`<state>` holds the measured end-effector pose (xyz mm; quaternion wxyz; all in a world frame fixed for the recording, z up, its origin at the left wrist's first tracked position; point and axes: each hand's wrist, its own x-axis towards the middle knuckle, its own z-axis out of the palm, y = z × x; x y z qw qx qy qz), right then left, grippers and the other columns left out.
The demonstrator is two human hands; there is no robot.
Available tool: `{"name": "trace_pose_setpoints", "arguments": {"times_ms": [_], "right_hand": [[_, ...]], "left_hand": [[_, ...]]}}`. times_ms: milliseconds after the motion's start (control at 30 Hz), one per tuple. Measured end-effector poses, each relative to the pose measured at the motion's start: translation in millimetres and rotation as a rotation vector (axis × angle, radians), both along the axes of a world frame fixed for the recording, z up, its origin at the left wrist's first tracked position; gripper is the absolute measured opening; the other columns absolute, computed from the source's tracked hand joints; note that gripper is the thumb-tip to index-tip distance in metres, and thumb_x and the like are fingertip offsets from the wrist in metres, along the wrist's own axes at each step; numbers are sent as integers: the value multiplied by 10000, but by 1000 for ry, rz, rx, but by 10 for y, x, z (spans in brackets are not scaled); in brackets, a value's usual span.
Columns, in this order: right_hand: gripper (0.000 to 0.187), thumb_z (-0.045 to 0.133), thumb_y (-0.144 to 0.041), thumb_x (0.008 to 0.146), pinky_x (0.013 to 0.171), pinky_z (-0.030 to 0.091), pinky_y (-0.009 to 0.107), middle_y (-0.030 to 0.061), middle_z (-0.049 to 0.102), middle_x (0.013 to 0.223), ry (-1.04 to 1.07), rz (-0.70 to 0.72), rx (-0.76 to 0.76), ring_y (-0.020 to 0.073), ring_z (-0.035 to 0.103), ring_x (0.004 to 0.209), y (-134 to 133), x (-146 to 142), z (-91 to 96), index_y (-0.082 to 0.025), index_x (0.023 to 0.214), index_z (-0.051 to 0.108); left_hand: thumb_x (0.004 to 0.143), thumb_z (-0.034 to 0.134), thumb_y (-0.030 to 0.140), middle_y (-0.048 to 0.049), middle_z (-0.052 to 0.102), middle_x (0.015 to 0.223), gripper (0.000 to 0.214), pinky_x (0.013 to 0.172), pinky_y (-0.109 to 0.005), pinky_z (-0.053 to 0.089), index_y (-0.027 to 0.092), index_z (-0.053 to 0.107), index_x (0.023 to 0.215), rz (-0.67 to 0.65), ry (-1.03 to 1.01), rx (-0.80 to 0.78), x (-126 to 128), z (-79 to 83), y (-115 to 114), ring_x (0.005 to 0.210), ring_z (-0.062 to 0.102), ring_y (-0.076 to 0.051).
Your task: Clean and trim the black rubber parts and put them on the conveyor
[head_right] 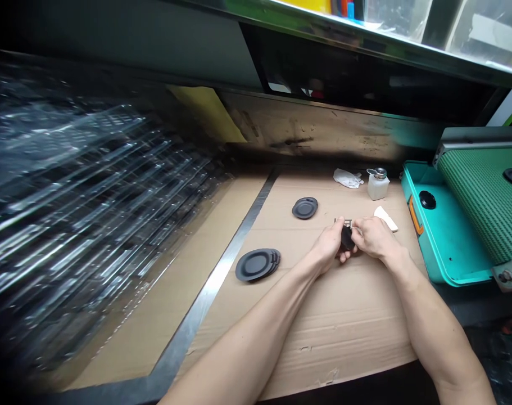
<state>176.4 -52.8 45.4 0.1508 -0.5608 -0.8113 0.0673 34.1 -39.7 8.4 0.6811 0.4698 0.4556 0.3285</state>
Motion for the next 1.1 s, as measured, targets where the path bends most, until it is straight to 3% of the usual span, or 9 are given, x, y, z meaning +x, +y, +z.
{"name": "trace_pose_setpoints", "arguments": {"times_ms": [400, 500, 633, 800, 867, 967, 1100], "right_hand": [[212, 499, -203, 936, 700, 370, 257, 48, 695, 802, 42, -9, 30, 159, 594, 735, 11, 12, -70, -192, 812, 671], [212, 496, -232, 945, 731, 397, 253, 51, 715, 857, 147, -31, 102, 160, 618, 775, 17, 21, -90, -193, 894, 698], [216, 526, -287, 933, 726, 404, 256, 43, 733, 867, 243, -174, 175, 166, 633, 782, -21, 123, -5, -203, 912, 723], [385, 511, -451, 959, 646, 369, 265, 24, 678, 701, 112, -220, 36, 158, 590, 671, -37, 254, 97, -211, 737, 714], [427, 458, -493, 983, 699, 390, 273, 50, 711, 824, 75, -314, 82, 182, 623, 785, -19, 297, 80, -218, 824, 744], [371, 530, -494, 941, 818, 422, 315, 92, 704, 1131, -39, -489, 76, 258, 616, 1042, 18, 384, 6, -252, 1142, 726], [433, 615, -435, 892, 908, 436, 361, 130, 688, 1158, -98, -486, 8, 293, 603, 1096, 78, 481, -86, -233, 1272, 666]], "left_hand": [[999, 310, 550, -96, 632, 520, 634, 318, -229, 336, 140, 625, 631, 12, 5, 26, 6, -27, -13, 306, 487, -128], [1021, 277, 500, -96, 625, 532, 595, 333, -219, 360, 132, 622, 707, 38, -142, -123, -21, 61, 13, 335, 500, -130], [1030, 149, 480, -110, 611, 554, 630, 338, -201, 345, 97, 606, 826, 114, -361, -397, -105, 175, 91, 374, 493, -125], [1021, 178, 510, -112, 607, 579, 618, 349, -194, 345, 71, 599, 914, 122, -442, -487, -175, 207, 148, 398, 495, -128], [1019, 176, 514, -113, 607, 589, 623, 353, -195, 350, 67, 600, 925, 125, -447, -486, -185, 200, 151, 402, 498, -128], [1013, 188, 527, -115, 609, 601, 628, 353, -210, 354, 63, 604, 932, 106, -454, -481, -197, 177, 147, 402, 502, -137], [1011, 242, 527, -137, 649, 668, 596, 386, -218, 384, 60, 612, 984, 99, -538, -429, -203, 123, 145, 446, 542, -147]]}}
